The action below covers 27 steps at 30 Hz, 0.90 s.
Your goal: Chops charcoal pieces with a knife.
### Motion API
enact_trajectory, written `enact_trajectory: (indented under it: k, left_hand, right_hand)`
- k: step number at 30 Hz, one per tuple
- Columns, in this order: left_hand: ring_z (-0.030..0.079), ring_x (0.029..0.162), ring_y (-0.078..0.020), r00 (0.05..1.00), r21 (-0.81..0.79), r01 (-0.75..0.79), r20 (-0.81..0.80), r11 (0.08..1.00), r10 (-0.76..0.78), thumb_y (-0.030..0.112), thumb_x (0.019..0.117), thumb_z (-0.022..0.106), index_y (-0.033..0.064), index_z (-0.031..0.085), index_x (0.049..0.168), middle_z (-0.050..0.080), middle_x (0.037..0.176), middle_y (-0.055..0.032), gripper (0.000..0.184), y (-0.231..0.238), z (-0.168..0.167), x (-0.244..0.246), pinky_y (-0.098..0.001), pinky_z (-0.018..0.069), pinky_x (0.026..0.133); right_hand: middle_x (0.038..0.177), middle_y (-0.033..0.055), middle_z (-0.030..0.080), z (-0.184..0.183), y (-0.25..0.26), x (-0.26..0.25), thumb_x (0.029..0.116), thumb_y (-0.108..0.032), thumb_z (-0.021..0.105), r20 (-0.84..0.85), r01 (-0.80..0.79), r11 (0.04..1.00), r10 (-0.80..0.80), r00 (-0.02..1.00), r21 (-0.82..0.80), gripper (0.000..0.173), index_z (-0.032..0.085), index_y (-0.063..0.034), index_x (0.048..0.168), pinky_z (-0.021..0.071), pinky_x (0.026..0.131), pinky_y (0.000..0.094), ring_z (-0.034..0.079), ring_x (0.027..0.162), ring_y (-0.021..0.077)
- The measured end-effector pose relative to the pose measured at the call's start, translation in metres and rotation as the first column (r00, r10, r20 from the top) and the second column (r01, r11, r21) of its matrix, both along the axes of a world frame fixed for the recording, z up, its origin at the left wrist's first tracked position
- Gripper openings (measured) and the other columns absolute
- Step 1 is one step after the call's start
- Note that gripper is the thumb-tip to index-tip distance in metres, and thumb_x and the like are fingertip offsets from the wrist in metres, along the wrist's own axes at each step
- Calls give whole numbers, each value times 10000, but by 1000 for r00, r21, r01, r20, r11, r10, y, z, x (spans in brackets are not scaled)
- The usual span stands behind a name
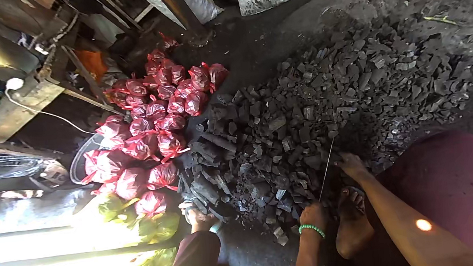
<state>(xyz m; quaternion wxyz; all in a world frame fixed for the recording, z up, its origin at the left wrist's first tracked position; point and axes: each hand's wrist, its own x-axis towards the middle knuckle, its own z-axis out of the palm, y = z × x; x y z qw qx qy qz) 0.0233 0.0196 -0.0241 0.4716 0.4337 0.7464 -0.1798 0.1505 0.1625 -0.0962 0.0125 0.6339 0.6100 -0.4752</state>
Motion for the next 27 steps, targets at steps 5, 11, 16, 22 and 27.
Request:
enact_trajectory:
  k: [5,11,16,22,27]
  left_hand:
    - [599,1253,-391,998,63,-47,49,997,44,354,1127,341,7,580,1364,621,1326,-251,483,12,19,-10,-556,451,1056]
    - [585,1282,-391,1000,46,1,15,999,-2,329,1126,349,10,515,1436,596,1372,-252,475,27,12,-2,-548,447,1073]
    - [617,1243,-390,998,115,-51,-38,992,55,323,1131,321,31,472,1478,622,1340,-244,478,31,6,14,-545,480,1040]
    - [612,1237,-395,999,185,-37,-19,982,41,321,1130,338,18,553,1397,632,1307,-250,457,56,74,12,-559,471,1038]
    - [633,537,-212,986,965,-169,168,200,19,227,1103,447,-90,621,1065,621,676,-120,364,61,139,4,-380,570,523]
  right_hand:
    - [1382,292,587,-5,5,1,1044,-181,613,-40,31,999,-31,999,-9,408,578,30,1391,403,1111,601,538,1323,457]
    - [1492,255,512,1,2,-4,1068,-221,565,60,-57,998,57,997,-8,463,511,-2,1473,384,1148,574,487,1393,424]
    - [1508,258,493,2,5,-3,1070,-212,556,72,-88,996,89,993,-17,477,483,-17,1500,395,1137,578,492,1386,432]
    - [1494,290,487,6,0,-3,1064,-193,566,34,-87,996,86,996,0,482,476,11,1492,404,1126,590,500,1366,462]
    - [1469,288,510,-5,2,-1,1062,-206,569,26,-80,997,80,996,14,440,533,11,1443,410,1111,614,516,1344,462]
